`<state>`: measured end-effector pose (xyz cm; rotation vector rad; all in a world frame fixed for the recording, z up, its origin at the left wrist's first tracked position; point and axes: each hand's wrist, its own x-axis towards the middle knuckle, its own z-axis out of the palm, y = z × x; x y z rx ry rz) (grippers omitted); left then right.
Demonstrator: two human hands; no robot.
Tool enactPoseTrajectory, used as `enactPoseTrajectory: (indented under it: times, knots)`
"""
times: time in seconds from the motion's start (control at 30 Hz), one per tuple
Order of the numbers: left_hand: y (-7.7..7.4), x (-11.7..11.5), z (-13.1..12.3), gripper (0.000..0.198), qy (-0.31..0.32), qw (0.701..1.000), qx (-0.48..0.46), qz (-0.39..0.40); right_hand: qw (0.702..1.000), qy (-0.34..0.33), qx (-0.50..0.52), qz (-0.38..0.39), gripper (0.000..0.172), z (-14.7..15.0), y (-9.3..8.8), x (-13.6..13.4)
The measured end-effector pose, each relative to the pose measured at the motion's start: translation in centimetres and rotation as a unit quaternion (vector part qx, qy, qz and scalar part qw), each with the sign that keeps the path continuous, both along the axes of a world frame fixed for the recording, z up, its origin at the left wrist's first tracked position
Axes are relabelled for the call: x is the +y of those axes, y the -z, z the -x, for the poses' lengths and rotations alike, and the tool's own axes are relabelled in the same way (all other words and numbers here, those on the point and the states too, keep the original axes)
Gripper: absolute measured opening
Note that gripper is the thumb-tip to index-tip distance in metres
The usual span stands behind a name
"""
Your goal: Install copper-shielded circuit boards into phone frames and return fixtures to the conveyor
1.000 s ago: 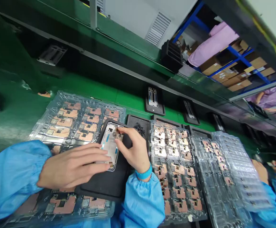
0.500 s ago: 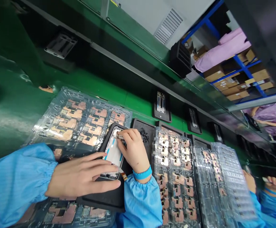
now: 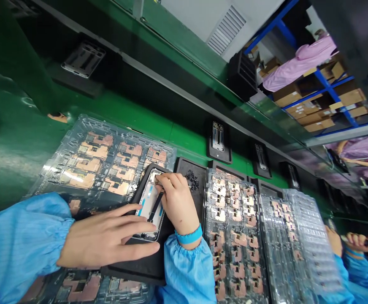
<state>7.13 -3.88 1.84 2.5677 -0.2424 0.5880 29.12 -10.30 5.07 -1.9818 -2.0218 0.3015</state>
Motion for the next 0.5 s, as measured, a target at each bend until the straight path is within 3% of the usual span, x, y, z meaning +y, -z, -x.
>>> enactPoseTrajectory:
  times: [0.5]
  knots:
    - [0.04, -0.40, 0.03, 0.054, -0.020, 1.000, 0.000, 0.000, 0.999, 0.024, -0.033, -0.017, 0.039, 0.50, 0.31, -0.09]
